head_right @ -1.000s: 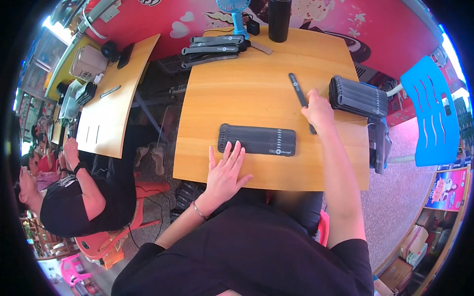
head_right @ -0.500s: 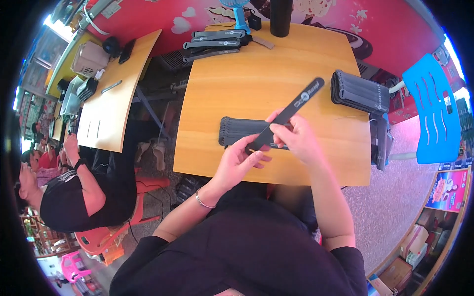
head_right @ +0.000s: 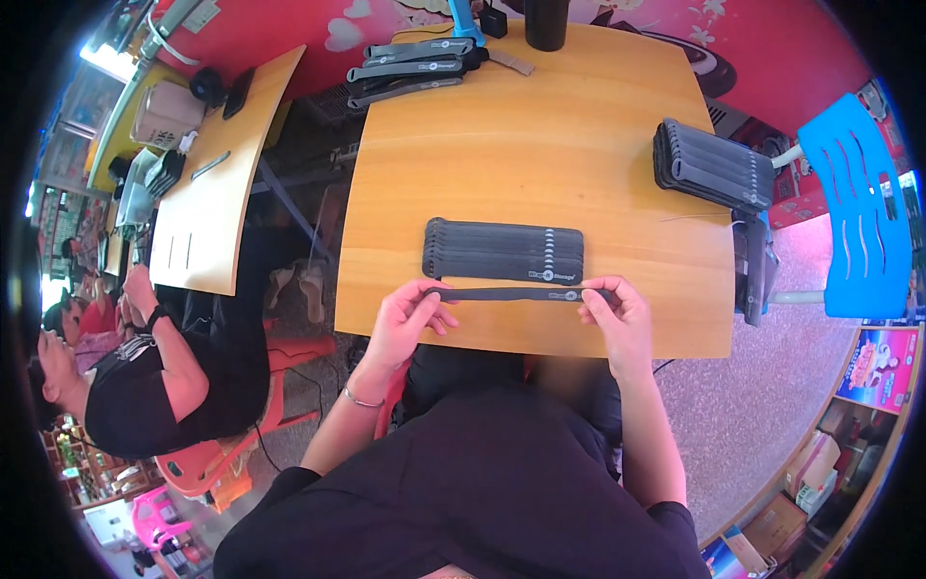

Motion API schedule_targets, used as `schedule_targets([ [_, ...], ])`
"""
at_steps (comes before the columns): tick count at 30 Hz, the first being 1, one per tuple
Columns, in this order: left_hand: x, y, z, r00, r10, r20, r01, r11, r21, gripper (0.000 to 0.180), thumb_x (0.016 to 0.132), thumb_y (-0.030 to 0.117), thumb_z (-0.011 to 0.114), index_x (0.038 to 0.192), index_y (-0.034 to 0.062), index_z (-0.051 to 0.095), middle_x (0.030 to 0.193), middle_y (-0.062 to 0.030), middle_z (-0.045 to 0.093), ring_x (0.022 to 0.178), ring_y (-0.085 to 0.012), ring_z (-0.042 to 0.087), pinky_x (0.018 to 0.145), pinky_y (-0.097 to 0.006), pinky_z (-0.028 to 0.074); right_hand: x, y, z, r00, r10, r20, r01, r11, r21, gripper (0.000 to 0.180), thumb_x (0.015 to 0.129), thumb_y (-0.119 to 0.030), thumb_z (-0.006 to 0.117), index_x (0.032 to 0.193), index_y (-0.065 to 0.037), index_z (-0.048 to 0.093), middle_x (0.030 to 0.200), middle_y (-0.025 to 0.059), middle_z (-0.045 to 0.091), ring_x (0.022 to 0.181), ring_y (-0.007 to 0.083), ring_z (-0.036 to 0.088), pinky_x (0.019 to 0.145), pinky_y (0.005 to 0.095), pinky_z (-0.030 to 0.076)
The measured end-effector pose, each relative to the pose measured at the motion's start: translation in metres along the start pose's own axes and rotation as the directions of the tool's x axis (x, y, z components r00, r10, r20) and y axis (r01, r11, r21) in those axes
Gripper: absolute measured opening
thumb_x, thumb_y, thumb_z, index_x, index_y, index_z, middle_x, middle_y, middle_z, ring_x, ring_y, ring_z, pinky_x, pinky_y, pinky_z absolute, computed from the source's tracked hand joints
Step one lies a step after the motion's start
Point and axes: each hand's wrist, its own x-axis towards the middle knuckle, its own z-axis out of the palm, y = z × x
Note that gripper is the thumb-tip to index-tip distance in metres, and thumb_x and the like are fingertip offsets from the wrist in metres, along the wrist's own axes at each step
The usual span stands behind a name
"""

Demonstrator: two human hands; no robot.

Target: Inspecting and assembling small leather straps at a workbench using a pointed tool.

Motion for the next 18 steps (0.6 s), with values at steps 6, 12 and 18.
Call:
schedule_targets([
  [6,0.005,0.002,-0.014,0.983,0.135,-0.126,-0.093,0.950,0.297,0.014,0.088,0.001,0.058,0.101,-0.0014,0.063,0.083,-0.0056,0.063,0.070,-0.0101,0.061,0.060,-0.022,0.049,0.002,0.003,0.008,1.000,-0.029,0.010,0.030,0.990,-0.136,0.015,0.090,-0.007,0.059,0.103,-0.002,0.064,0.081,0.0008,0.062,0.070,0.0080,0.060,0.065,0.0194,0.049],
  [12,0.015,0.005,-0.019,0.946,0.175,-0.275,-0.053,0.915,0.400,0.009,0.082,0.002,0.066,0.091,-0.0005,0.064,0.069,-0.0012,0.062,0.065,-0.0055,0.057,0.059,-0.020,0.047,0.008,0.014,0.003,0.996,-0.083,0.029,0.088,0.961,-0.264,0.017,0.089,-0.002,0.058,0.105,-0.001,0.065,0.085,0.0018,0.061,0.067,0.0064,0.057,0.063,0.0189,0.047],
  [18,0.022,-0.004,-0.022,0.940,0.184,-0.287,-0.073,0.931,0.358,0.006,0.082,0.000,0.065,0.087,-0.0007,0.063,0.070,-0.0013,0.062,0.062,-0.0046,0.056,0.057,-0.019,0.046,0.012,0.015,0.007,0.981,-0.194,0.000,0.182,0.921,-0.345,0.014,0.087,-0.001,0.061,0.099,0.000,0.067,0.080,0.0009,0.057,0.064,0.0051,0.054,0.059,0.0182,0.044],
])
